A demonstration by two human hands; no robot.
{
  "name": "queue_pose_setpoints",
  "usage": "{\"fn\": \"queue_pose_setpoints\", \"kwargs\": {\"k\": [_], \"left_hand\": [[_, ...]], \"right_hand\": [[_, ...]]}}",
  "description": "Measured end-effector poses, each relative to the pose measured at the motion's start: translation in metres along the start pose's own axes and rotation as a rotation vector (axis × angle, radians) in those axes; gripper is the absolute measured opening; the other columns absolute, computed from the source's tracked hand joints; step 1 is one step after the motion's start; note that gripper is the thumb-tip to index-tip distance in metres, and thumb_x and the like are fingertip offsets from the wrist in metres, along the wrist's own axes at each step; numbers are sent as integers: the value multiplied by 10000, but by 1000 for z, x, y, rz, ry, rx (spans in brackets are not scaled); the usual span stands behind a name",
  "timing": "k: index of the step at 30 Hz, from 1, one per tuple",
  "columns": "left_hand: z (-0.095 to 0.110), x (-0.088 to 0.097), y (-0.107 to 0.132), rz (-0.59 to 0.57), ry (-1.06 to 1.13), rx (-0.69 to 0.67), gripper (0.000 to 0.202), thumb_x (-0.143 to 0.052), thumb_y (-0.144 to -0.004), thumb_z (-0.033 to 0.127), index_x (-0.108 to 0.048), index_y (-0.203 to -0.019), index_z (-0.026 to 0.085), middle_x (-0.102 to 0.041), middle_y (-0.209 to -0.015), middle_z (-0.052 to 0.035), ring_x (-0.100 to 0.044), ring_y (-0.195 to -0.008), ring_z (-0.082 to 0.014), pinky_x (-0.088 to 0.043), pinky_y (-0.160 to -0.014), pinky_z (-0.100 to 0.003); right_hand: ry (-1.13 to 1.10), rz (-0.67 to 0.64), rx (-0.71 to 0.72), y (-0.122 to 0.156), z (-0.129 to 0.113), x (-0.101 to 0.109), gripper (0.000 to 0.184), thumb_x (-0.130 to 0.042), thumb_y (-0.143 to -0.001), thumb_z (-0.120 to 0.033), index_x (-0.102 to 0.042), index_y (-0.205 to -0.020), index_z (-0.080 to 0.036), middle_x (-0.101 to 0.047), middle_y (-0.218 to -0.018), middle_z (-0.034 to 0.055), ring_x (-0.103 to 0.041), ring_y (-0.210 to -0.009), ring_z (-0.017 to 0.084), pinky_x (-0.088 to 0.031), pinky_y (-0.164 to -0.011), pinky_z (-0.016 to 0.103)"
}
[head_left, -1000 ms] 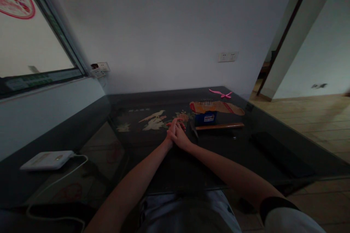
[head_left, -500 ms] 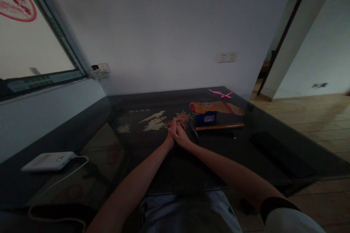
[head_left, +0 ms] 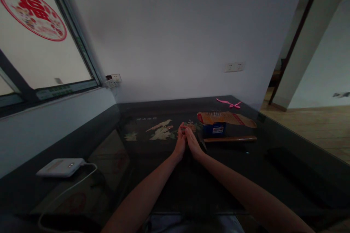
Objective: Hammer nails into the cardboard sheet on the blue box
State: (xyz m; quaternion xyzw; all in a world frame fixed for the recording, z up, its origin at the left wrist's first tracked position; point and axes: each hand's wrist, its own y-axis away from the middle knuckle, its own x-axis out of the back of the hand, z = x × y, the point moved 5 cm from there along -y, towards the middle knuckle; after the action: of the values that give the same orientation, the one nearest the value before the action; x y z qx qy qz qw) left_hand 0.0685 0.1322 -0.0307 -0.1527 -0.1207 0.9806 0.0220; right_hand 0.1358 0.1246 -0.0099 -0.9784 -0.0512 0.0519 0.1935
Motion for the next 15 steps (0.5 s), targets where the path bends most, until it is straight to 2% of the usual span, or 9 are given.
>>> {"fn": "queue_pose_setpoints", "kwargs": {"k": [4, 9, 15], "left_hand": [[0, -1, 0, -31, -43, -19, 540, -524, -812, 325, -345, -1318, 266, -435, -1325, -50, -419, -1210, -192, -329, -1009, -316], [5, -3, 3, -32, -33, -26, 549, -555, -794, 307, -372, -1309, 248, -435, -1332, -56, -396, -1231, -200, -275, -1046, -317], [-6, 0, 0, -33, 19, -43, 525, -560, -783, 333, -420, -1281, 239, -420, -1347, -75, -377, -1248, -233, -245, -1065, -355]], "right_hand": [[-15, 19, -11, 0, 2, 0, 435, -360, -851, -538, -517, -1104, -222, -571, -1115, 81, -516, -1082, 210, -414, -917, 370], [45, 19, 31, 0, 0, -1, 419, -335, -866, -525, -516, -1095, -224, -561, -1140, 86, -512, -1092, 208, -423, -920, 380], [79, -16, 78, 3, -1, -2, 394, -365, -866, -494, -520, -1102, -219, -545, -1168, 86, -475, -1138, 218, -366, -977, 400]]}}
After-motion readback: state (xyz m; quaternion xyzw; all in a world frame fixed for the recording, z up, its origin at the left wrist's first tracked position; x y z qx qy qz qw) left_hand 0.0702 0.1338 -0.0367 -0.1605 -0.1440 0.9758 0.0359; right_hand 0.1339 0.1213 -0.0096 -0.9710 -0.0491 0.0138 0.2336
